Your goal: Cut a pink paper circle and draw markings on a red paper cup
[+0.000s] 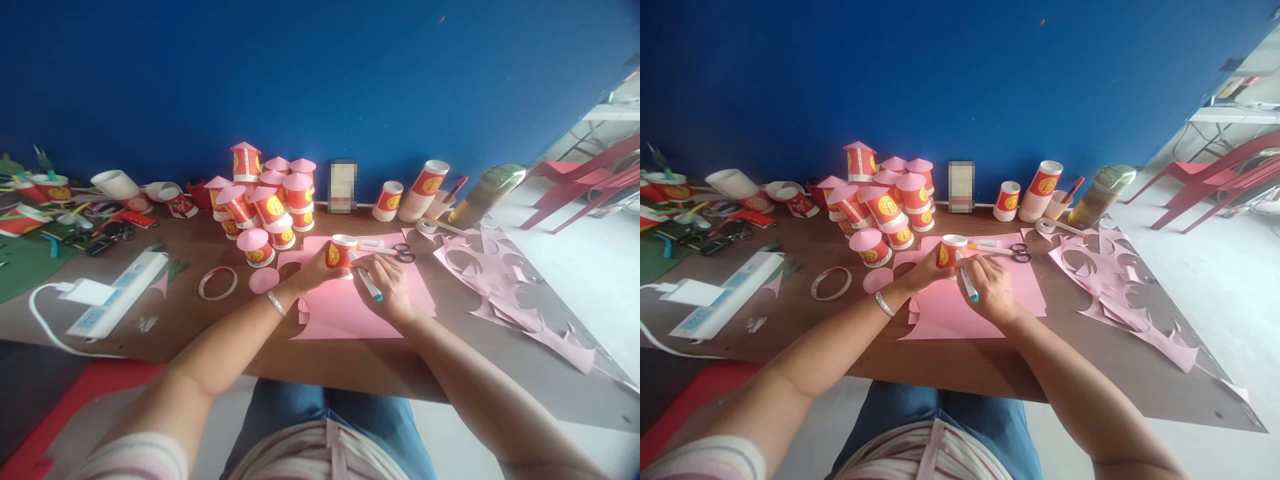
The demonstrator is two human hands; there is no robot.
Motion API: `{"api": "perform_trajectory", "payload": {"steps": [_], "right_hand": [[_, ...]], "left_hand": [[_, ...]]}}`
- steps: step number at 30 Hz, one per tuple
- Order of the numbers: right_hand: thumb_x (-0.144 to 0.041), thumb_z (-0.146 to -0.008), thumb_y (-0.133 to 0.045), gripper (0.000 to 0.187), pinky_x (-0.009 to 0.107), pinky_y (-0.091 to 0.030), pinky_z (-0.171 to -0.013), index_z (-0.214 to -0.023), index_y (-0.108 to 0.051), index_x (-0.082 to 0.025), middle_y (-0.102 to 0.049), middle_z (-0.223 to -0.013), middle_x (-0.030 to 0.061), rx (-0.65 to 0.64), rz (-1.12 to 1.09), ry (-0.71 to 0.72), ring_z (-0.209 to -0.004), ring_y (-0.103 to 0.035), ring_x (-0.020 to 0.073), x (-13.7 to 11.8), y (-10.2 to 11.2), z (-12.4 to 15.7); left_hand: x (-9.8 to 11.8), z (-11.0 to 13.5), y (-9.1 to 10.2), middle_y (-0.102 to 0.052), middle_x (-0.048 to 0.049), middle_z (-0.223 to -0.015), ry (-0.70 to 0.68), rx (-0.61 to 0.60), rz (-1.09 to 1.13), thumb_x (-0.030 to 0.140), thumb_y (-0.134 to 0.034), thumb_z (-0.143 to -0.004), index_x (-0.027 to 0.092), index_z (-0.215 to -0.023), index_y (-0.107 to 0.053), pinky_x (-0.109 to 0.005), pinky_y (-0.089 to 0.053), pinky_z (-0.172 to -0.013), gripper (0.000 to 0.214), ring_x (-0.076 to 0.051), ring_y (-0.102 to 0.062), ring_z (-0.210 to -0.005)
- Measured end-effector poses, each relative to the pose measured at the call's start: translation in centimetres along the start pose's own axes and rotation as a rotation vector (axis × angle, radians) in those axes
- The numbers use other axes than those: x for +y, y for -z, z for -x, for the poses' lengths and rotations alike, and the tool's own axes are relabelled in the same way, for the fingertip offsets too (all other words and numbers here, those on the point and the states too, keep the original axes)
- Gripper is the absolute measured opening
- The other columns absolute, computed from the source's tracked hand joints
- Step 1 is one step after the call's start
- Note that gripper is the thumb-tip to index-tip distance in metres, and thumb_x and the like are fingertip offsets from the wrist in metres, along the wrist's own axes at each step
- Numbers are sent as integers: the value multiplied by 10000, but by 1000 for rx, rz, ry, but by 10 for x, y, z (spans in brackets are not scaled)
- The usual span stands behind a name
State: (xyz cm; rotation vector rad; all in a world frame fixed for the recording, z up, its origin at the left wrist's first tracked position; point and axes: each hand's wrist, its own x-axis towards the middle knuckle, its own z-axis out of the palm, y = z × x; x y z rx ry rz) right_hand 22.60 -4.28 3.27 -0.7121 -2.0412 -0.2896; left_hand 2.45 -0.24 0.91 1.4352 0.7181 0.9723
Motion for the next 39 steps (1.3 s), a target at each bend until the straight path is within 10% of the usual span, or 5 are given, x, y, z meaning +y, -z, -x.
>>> {"api": "perform_trajectory", "payload": {"steps": [39], "right_hand": [[-69,-1015,-614,183,311,-533,-680,-1123,-606,-216,-766,-860,20,-41,-96,76,-705,-715,157,-6,0,-3]], "left_hand": [[-8,-1,2,-686,-117,-1224,-22,27,-71,505,-957,-769,190,-1264,-600,-383,-542,-923,687,-277,-638,-1129]]}}
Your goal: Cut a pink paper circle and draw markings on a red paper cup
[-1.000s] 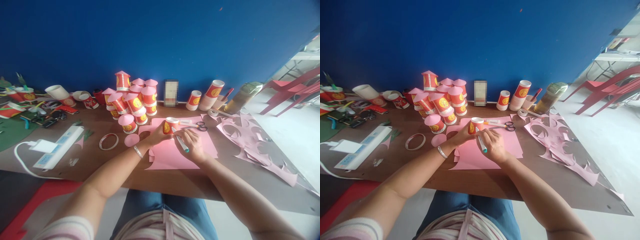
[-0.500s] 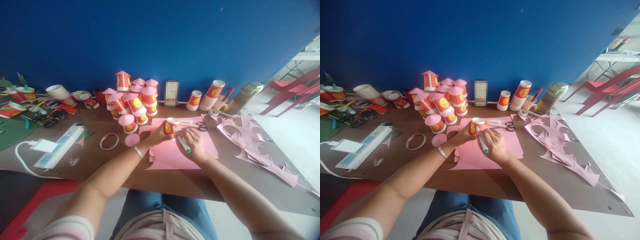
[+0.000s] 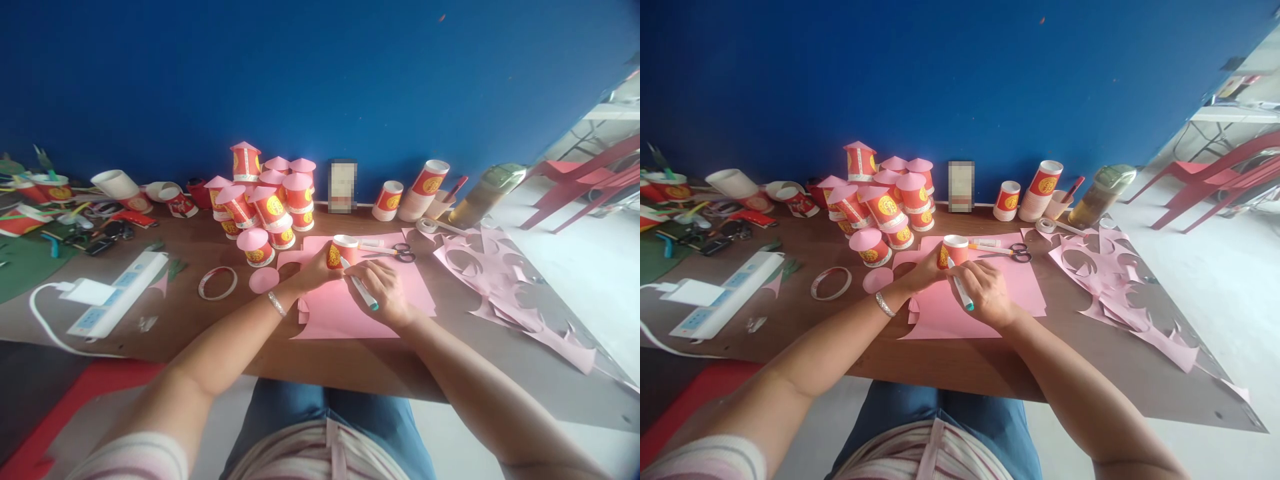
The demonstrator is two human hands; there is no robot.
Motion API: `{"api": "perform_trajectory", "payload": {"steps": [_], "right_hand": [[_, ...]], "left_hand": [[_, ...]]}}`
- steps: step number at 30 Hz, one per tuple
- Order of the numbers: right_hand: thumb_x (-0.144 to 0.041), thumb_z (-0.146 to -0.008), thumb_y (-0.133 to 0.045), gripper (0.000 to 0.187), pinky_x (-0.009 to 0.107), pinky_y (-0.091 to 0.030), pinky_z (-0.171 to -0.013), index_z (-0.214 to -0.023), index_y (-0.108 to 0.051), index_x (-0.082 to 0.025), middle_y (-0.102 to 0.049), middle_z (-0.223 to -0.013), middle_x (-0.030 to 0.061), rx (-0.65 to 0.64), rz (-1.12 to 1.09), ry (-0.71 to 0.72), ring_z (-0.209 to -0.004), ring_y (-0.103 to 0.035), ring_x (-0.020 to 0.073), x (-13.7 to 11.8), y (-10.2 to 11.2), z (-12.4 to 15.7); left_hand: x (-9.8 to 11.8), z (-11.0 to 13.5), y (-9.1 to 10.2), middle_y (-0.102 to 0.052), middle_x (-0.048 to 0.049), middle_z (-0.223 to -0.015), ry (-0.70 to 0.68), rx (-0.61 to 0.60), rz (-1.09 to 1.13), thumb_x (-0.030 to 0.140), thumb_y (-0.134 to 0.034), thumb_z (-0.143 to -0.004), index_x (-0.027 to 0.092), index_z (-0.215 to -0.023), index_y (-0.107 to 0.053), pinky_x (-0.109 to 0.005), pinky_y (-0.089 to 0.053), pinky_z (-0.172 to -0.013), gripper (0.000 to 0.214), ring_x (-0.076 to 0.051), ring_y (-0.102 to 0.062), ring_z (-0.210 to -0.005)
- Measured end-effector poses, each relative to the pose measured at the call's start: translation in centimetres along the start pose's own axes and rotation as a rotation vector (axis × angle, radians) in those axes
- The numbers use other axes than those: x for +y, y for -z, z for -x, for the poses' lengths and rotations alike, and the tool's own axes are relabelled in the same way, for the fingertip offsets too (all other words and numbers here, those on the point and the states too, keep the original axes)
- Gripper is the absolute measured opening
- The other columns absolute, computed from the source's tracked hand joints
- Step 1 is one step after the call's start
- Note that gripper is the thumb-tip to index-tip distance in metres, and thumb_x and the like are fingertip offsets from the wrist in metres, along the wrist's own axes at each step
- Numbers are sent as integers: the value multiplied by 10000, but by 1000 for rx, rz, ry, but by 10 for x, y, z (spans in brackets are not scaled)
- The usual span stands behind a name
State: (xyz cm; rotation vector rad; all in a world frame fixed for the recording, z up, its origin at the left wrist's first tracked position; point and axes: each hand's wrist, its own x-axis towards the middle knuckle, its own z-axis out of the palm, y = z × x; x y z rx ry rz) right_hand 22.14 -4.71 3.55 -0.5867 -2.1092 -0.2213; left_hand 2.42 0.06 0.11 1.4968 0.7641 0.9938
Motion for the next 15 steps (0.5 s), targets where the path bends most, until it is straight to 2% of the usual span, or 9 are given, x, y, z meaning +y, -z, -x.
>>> {"api": "perform_trajectory", "payload": {"steps": [6,11,15], "right_hand": [[-76,-1002,-614,170,307,-527,-672,-1095,-623,-218,-735,-814,9,-22,15,9,-666,-676,153,-1,0,2],[-75,-983,-610,195,311,-538,-675,-1101,-643,-226,-739,-822,12,-70,-11,-19,-680,-683,162,0,0,4],[-70,-990,-610,194,309,-537,-673,-1107,-632,-222,-753,-843,18,-54,-5,-17,-681,-688,159,-1,1,2]], "left_hand": [[1,-2,0,-692,-89,-1146,-17,15,37,473,-954,-765,192,-1210,-618,-369,-543,-901,625,-252,-634,-1073],[5,-1,-2,-701,-99,-1170,-5,12,61,463,-943,-778,196,-1207,-626,-371,-548,-904,597,-257,-646,-1084],[4,0,-1,-695,-80,-1167,-4,22,52,454,-935,-794,206,-1208,-621,-363,-549,-911,576,-244,-639,-1088]]}}
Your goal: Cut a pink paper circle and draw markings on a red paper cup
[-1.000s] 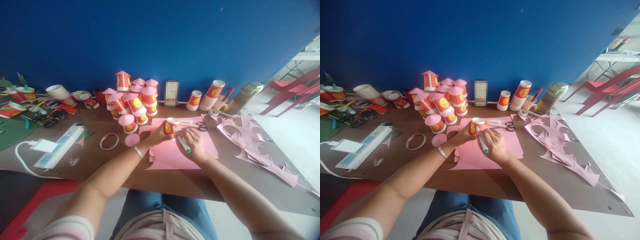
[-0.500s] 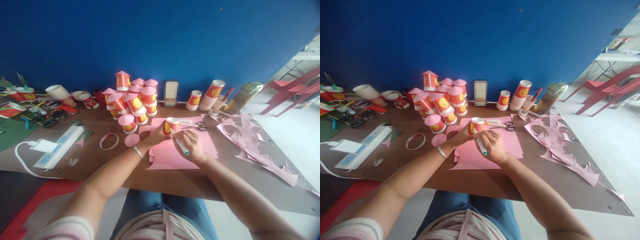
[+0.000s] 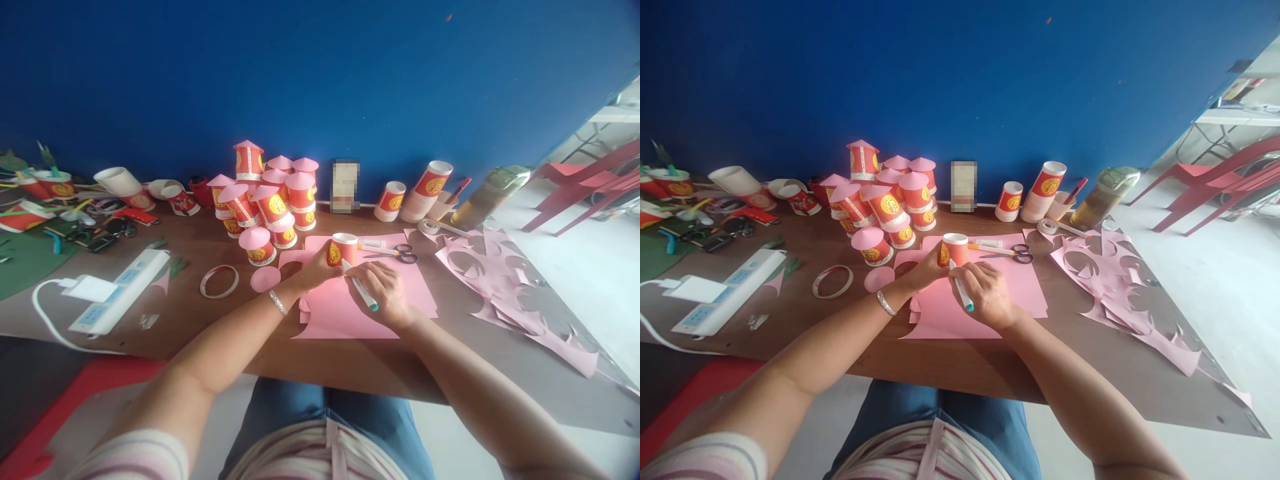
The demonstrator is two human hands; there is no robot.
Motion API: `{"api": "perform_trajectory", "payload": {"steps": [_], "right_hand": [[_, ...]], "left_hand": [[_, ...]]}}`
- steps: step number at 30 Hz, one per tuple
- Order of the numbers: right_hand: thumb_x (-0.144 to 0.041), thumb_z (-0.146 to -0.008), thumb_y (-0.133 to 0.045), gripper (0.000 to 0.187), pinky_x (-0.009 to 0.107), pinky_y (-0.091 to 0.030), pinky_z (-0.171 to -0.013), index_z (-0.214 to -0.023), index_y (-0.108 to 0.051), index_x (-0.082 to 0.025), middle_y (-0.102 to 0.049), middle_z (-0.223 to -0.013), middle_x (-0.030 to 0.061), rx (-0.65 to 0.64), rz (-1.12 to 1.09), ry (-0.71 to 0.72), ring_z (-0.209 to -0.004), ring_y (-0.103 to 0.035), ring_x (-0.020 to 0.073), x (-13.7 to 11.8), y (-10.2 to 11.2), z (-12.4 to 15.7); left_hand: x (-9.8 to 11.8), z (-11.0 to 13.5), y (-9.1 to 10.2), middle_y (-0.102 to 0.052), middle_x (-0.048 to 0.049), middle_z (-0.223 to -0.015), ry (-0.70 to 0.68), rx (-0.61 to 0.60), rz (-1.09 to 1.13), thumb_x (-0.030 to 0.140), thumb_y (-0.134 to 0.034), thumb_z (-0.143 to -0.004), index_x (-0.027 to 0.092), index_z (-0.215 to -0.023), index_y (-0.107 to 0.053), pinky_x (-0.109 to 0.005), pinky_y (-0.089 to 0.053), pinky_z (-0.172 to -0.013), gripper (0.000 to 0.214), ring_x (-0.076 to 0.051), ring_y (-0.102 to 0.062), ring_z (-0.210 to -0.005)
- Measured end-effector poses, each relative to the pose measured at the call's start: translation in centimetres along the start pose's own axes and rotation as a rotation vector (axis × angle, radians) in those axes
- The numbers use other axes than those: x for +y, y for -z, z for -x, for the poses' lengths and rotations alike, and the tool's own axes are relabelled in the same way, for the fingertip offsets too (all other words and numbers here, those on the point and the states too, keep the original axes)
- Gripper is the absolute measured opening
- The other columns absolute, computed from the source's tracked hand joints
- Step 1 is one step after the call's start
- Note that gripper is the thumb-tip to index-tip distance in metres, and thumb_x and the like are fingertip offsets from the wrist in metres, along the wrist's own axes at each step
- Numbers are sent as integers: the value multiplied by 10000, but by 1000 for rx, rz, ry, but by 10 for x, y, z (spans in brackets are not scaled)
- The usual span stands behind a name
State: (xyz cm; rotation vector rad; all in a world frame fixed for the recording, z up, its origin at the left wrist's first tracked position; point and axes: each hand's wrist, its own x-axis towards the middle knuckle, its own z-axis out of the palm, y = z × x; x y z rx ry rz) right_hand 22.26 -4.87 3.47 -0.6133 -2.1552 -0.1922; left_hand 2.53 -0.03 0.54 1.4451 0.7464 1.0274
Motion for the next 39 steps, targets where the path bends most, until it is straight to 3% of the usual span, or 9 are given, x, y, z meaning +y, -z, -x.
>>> {"api": "perform_trajectory", "payload": {"steps": [14,22,30,39], "right_hand": [[-55,-982,-610,218,320,-529,-685,-1120,-622,-222,-772,-875,24,-4,14,-20,-715,-714,169,2,-1,1],[-51,-974,-620,218,319,-542,-679,-1119,-641,-213,-754,-852,24,11,-1,-7,-693,-692,169,-1,1,-1],[-54,-984,-608,231,326,-555,-709,-1140,-628,-223,-772,-870,24,14,29,-18,-715,-717,175,1,1,-1],[-56,-958,-619,239,318,-547,-684,-1119,-643,-231,-757,-855,14,13,2,-27,-688,-695,166,0,1,0]], "left_hand": [[-13,-1,6,-693,-68,-1200,12,-8,-28,452,-935,-802,235,-1270,-592,-358,-550,-897,620,-250,-647,-1112],[-7,-3,2,-714,-51,-1101,-25,-13,19,430,-944,-783,262,-1158,-656,-390,-568,-887,501,-254,-655,-1050],[-4,1,3,-678,-103,-1291,26,-21,27,439,-916,-818,213,-1302,-594,-405,-541,-993,624,-280,-625,-1211],[-1,0,0,-672,-54,-1113,45,3,89,387,-925,-789,198,-1187,-607,-352,-523,-912,543,-225,-614,-1061]]}}
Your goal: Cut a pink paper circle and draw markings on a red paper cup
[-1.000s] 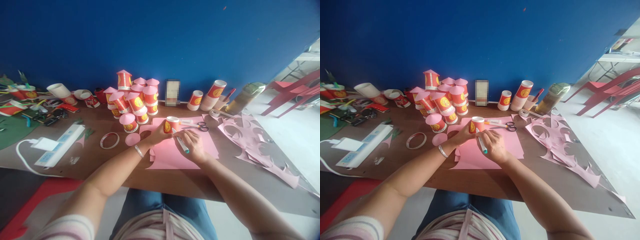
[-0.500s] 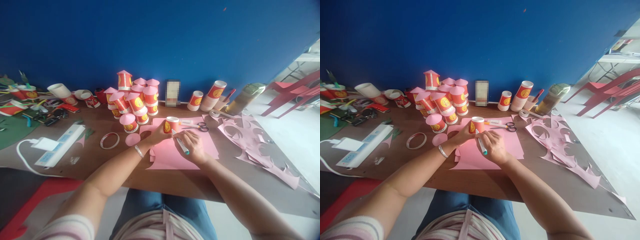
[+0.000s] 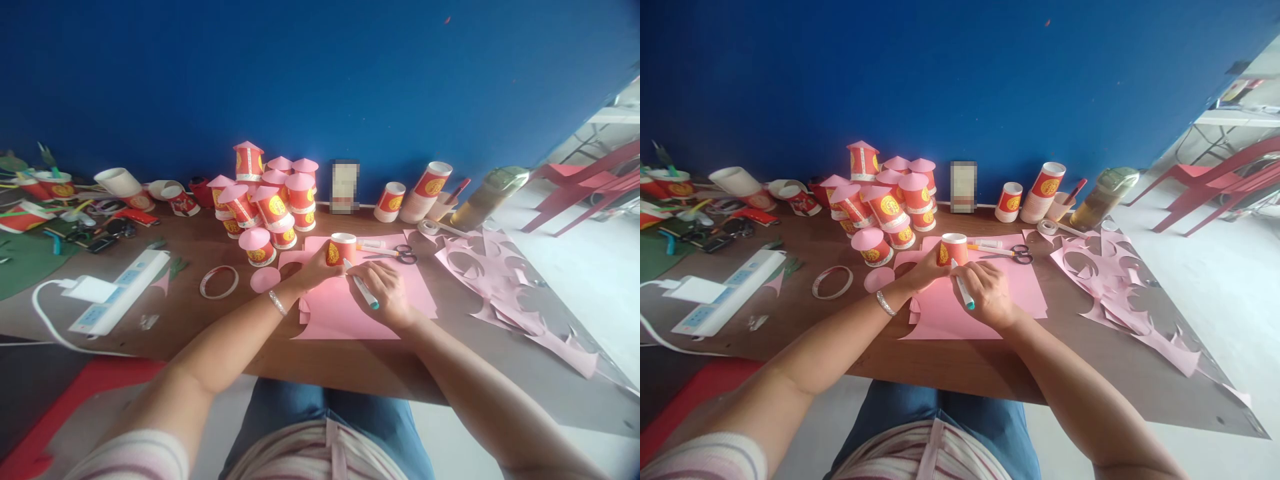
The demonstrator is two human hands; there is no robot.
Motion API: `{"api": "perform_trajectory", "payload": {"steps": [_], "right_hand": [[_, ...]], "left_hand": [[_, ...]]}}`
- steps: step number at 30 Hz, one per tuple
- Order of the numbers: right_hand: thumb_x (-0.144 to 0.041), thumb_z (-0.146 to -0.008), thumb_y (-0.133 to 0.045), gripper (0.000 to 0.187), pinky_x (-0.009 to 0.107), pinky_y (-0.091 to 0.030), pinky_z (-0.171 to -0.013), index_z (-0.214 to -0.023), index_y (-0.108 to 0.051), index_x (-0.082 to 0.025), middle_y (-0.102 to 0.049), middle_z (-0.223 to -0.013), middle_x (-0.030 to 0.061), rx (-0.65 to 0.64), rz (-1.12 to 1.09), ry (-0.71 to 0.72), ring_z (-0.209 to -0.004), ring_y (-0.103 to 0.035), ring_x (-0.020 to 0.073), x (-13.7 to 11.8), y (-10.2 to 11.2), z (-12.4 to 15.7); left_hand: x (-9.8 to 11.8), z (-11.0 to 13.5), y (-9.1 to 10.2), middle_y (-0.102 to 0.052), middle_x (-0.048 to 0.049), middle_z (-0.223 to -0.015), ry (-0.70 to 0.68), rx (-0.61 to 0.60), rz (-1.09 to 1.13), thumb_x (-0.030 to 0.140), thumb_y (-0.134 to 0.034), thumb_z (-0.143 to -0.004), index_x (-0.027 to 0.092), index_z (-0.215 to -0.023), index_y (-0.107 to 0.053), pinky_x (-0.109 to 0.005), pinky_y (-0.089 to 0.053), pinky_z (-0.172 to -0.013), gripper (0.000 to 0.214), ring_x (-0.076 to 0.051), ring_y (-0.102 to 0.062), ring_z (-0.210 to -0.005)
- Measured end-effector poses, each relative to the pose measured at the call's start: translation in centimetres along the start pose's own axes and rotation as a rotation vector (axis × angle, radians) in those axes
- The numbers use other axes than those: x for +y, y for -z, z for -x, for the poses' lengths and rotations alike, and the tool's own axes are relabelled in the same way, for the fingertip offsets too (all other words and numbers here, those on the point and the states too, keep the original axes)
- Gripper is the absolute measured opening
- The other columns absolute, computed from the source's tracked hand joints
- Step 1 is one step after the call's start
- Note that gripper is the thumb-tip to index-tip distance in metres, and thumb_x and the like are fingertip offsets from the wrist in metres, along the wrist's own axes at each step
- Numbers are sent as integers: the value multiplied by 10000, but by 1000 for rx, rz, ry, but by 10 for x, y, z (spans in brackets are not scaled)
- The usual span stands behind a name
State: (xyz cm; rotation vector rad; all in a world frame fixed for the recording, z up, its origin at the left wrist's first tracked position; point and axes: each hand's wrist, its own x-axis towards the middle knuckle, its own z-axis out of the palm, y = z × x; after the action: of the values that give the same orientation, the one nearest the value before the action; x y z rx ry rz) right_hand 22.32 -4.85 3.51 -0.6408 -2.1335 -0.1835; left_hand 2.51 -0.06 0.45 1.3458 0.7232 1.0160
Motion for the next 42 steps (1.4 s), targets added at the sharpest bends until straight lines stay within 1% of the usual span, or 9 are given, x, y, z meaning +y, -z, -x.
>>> {"api": "perform_trajectory", "payload": {"steps": [3,6,11,16,22,26,33,37,42], "right_hand": [[-55,-971,-613,228,315,-542,-683,-1111,-627,-234,-758,-848,12,14,17,5,-681,-689,162,1,2,-1],[-47,-971,-606,236,320,-536,-680,-1120,-614,-230,-764,-864,24,37,30,14,-698,-700,174,4,2,-1],[-52,-958,-599,288,329,-537,-682,-1175,-619,-241,-765,-901,33,78,38,-22,-747,-718,200,10,2,1],[-41,-947,-592,292,330,-546,-706,-1160,-618,-238,-758,-903,40,82,47,-29,-761,-713,206,12,1,2],[-12,-908,-587,325,332,-554,-718,-1153,-618,-223,-760,-922,51,80,61,-34,-777,-714,213,14,-1,4],[-5,-905,-583,340,330,-550,-704,-1160,-613,-227,-764,-925,50,80,52,-29,-787,-727,217,15,-2,4],[-28,-956,-598,271,322,-520,-657,-1142,-595,-225,-764,-876,34,57,58,3,-707,-701,188,9,0,1],[-48,-982,-598,235,316,-522,-662,-1134,-598,-228,-763,-865,19,37,44,21,-689,-691,168,4,0,-2],[-49,-991,-620,214,304,-533,-659,-1113,-590,-222,-765,-851,12,71,16,29,-688,-704,157,1,-3,-3]], "left_hand": [[0,1,2,-654,-25,-1057,14,-3,46,363,-908,-789,207,-1167,-608,-335,-507,-895,507,-190,-600,-989],[2,1,3,-628,-5,-966,30,-38,73,366,-882,-785,200,-1070,-627,-311,-471,-830,417,-167,-566,-893],[4,1,6,-601,4,-927,28,-96,88,338,-852,-789,198,-999,-626,-305,-452,-835,338,-161,-543,-881],[-1,0,9,-589,4,-922,34,-99,109,352,-865,-790,192,-1002,-625,-289,-445,-790,358,-146,-530,-854],[-1,1,8,-584,-5,-918,40,-84,107,367,-879,-784,190,-984,-615,-291,-452,-794,375,-153,-534,-866],[-2,1,8,-571,-2,-909,36,-97,101,351,-876,-794,189,-973,-609,-295,-443,-797,360,-150,-522,-861],[-3,0,8,-585,4,-913,30,-104,118,324,-868,-800,195,-1034,-620,-299,-438,-797,365,-148,-524,-850],[-1,0,8,-603,-7,-937,8,-112,108,333,-849,-813,194,-1038,-632,-311,-456,-833,342,-162,-542,-884],[2,1,6,-589,1,-908,7,-118,114,355,-858,-804,191,-1027,-628,-303,-446,-792,360,-154,-530,-842]]}}
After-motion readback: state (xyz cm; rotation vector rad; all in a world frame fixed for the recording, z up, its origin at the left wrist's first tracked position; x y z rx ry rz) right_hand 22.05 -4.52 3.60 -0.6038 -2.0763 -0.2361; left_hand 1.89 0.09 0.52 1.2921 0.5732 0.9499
